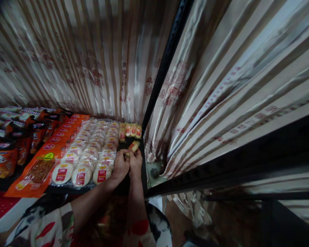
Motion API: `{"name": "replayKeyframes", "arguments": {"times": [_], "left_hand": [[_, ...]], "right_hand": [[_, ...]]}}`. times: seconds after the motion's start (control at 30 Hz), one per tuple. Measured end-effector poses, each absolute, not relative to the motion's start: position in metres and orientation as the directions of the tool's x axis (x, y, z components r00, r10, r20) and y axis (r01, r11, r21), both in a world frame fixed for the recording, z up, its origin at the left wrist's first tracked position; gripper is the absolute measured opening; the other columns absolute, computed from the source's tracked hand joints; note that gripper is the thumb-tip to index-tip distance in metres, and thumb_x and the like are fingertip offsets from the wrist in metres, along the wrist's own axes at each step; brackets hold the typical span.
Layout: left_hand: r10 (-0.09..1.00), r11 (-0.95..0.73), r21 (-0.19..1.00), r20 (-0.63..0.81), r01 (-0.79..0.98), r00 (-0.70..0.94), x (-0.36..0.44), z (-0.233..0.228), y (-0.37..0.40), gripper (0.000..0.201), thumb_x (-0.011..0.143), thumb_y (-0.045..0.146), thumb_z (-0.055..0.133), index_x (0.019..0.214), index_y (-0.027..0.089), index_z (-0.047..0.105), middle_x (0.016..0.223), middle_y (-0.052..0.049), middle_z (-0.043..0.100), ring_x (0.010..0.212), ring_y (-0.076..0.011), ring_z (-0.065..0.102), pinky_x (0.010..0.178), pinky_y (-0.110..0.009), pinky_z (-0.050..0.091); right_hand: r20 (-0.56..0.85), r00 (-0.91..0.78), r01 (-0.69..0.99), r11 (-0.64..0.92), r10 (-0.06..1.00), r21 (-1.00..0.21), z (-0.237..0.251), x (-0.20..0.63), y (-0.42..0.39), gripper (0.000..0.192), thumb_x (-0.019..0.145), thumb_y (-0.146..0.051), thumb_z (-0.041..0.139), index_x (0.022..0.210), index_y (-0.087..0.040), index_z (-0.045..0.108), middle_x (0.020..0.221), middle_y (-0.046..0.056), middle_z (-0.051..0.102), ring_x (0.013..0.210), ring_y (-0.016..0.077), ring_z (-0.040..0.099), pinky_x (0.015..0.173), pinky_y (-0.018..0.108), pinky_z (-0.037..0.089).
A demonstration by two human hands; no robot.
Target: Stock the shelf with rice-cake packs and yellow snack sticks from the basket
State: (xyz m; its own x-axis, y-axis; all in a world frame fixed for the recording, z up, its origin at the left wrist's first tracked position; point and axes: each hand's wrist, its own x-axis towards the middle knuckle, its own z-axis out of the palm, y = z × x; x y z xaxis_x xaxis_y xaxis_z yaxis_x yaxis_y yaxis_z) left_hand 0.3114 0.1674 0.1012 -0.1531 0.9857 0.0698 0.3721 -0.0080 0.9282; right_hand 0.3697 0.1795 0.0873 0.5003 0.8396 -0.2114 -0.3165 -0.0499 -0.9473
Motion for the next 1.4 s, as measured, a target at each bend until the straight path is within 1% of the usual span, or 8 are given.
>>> {"name": "replayKeyframes", "arguments": {"times": [0.17, 0.37, 0.6, 0.83, 1.03, 1.1, 1.27, 1.4], "left_hand": [[0.99, -0.014, 0.937, 0.061, 0.349, -0.125, 0.313, 0.1, 0.173, 0.023, 0.071, 0.002, 0.047, 0.085, 0.016, 0.059, 0.1, -0.009, 0.062, 0.098, -0.0186, 0.058, 0.095, -0.034, 0.045], [0.988, -0.005, 0.946, 0.055, 0.324, -0.147, 0.313, 0.096, 0.185, 0.028, 0.067, 0.002, 0.048, 0.084, 0.018, 0.063, 0.098, -0.008, 0.065, 0.1, -0.0205, 0.059, 0.098, -0.037, 0.044], [0.979, 0.047, 0.941, 0.023, 0.336, -0.202, 0.315, 0.096, 0.19, 0.034, 0.07, 0.003, 0.047, 0.096, 0.015, 0.064, 0.104, -0.01, 0.066, 0.103, -0.0219, 0.059, 0.099, -0.037, 0.043], [0.973, -0.037, 0.935, 0.114, 0.352, -0.202, 0.315, 0.104, 0.192, 0.032, 0.073, 0.004, 0.045, 0.093, 0.016, 0.066, 0.102, -0.009, 0.066, 0.1, -0.0195, 0.059, 0.097, -0.035, 0.045], [0.983, -0.03, 0.928, 0.094, 0.37, -0.158, 0.313, 0.102, 0.187, 0.028, 0.074, 0.005, 0.045, 0.086, 0.018, 0.067, 0.095, -0.008, 0.065, 0.094, -0.0196, 0.06, 0.094, -0.036, 0.047], [0.986, -0.017, 0.935, 0.074, 0.354, -0.147, 0.312, 0.102, 0.186, 0.029, 0.075, 0.004, 0.045, 0.091, 0.017, 0.066, 0.096, -0.008, 0.065, 0.093, -0.0193, 0.06, 0.092, -0.035, 0.048], [0.995, 0.013, 0.957, 0.016, 0.289, -0.1, 0.307, 0.108, 0.188, 0.05, 0.075, 0.002, 0.044, 0.123, 0.012, 0.052, 0.088, -0.008, 0.066, 0.083, -0.019, 0.063, 0.082, -0.033, 0.051], [0.983, -0.033, 0.928, 0.098, 0.37, -0.157, 0.304, 0.115, 0.187, 0.056, 0.071, 0.003, 0.049, 0.125, 0.014, 0.052, 0.115, -0.014, 0.058, 0.11, -0.0248, 0.055, 0.096, -0.038, 0.045]], "right_hand": [[-0.218, 0.569, -0.26, -0.079, 0.793, -0.963, 0.074, 0.374, 0.192, 0.037, 0.06, -0.035, 0.062, 0.093, -0.018, 0.054, 0.082, 0.004, 0.067, 0.075, 0.0188, 0.066, 0.069, 0.031, 0.053], [-0.161, 0.57, -0.217, -0.041, 0.806, -0.975, 0.074, 0.375, 0.203, 0.036, 0.062, -0.042, 0.064, 0.088, -0.018, 0.055, 0.08, 0.003, 0.068, 0.075, 0.0176, 0.064, 0.074, 0.031, 0.051], [-0.072, 0.666, -0.046, -0.055, 0.742, -0.997, 0.076, 0.378, 0.201, 0.035, 0.067, -0.05, 0.062, 0.077, -0.017, 0.058, 0.064, 0.002, 0.063, 0.064, 0.0165, 0.06, 0.062, 0.028, 0.048], [-0.044, 0.658, -0.08, 0.011, 0.752, -0.997, 0.077, 0.374, 0.202, 0.045, 0.069, -0.054, 0.059, 0.091, -0.015, 0.058, 0.07, 0.002, 0.064, 0.064, 0.0145, 0.06, 0.059, 0.026, 0.047], [-0.064, 0.611, -0.085, -0.014, 0.789, -0.996, 0.079, 0.371, 0.202, 0.036, 0.064, -0.047, 0.061, 0.084, -0.017, 0.058, 0.075, 0.001, 0.064, 0.068, 0.0145, 0.059, 0.067, 0.028, 0.049], [-0.052, 0.612, -0.05, -0.027, 0.789, -0.998, 0.081, 0.372, 0.2, 0.036, 0.067, -0.046, 0.059, 0.088, -0.017, 0.058, 0.079, 0.003, 0.065, 0.07, 0.0157, 0.061, 0.069, 0.029, 0.05], [0.044, 0.62, 0.119, -0.038, 0.783, -0.992, 0.096, 0.377, 0.194, 0.05, 0.068, -0.043, 0.061, 0.109, -0.014, 0.056, 0.086, 0.006, 0.066, 0.075, 0.0178, 0.063, 0.073, 0.031, 0.051], [0.126, 0.595, 0.212, -0.004, 0.794, -0.977, 0.109, 0.386, 0.193, 0.056, 0.066, -0.04, 0.064, 0.114, -0.012, 0.054, 0.089, 0.006, 0.067, 0.083, 0.0195, 0.063, 0.083, 0.035, 0.049]]}}
